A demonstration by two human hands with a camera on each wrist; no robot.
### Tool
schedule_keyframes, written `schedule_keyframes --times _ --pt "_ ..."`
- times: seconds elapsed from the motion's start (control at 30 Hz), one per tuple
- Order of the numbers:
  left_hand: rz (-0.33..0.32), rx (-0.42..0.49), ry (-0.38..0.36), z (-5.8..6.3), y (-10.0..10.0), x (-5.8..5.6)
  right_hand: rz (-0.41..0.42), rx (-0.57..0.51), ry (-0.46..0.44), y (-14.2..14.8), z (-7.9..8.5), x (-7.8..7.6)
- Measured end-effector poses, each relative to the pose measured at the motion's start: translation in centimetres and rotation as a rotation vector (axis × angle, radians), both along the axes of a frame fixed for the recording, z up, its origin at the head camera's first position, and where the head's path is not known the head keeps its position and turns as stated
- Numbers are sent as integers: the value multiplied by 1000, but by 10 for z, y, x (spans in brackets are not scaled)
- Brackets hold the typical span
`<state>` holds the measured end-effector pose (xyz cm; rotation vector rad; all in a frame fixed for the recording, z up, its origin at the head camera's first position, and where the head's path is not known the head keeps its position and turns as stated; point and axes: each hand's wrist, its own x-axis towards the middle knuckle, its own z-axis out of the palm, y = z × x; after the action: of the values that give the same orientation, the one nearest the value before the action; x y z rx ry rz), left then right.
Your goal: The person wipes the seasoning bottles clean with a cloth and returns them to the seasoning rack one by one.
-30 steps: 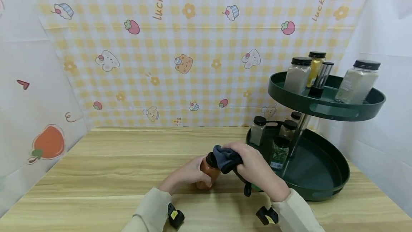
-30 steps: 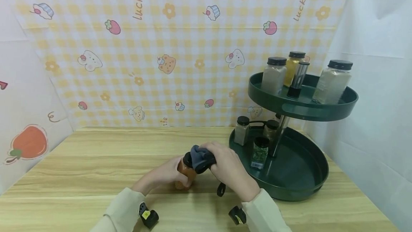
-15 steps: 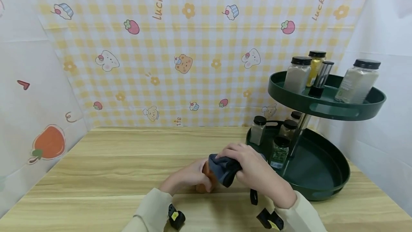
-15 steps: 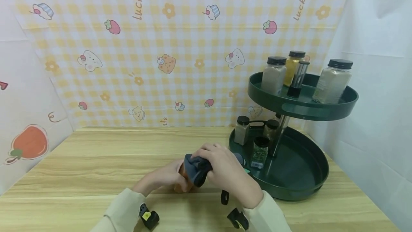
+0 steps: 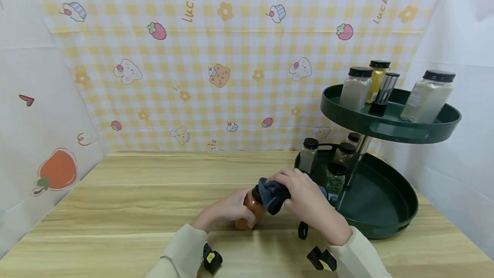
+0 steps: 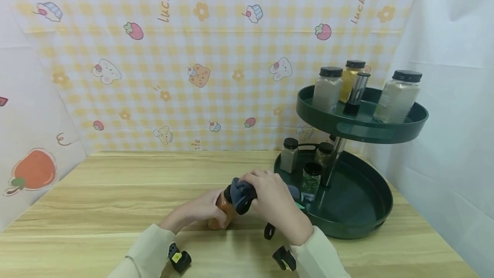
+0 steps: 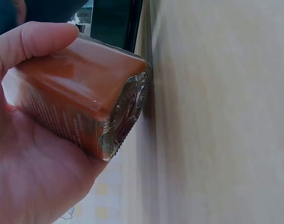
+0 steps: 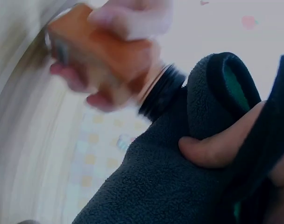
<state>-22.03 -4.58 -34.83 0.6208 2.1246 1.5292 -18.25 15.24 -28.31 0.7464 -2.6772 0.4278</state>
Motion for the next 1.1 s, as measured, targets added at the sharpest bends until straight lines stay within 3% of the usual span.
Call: schedule_keyframes --times 0.23,0.5,0.63,0.77,0.97,1.1 --pt "-5 5 1 -2 -1 -1 96 6 21 -8 8 12" --pt "-66 -8 52 -3 -2 -5 -51 -20 -54 -1 1 -1" --pt "-60 -8 44 -3 -1 -5 -70 -9 -64 2 -1 -6" --pt "-35 -18 45 -2 0 -4 -41 -15 -44 0 0 -3" --pt "-14 -16 28 -1 1 -3 67 -18 -24 -5 6 10" --pt "-17 -10 23 -3 1 -4 75 -37 -54 -6 9 12"
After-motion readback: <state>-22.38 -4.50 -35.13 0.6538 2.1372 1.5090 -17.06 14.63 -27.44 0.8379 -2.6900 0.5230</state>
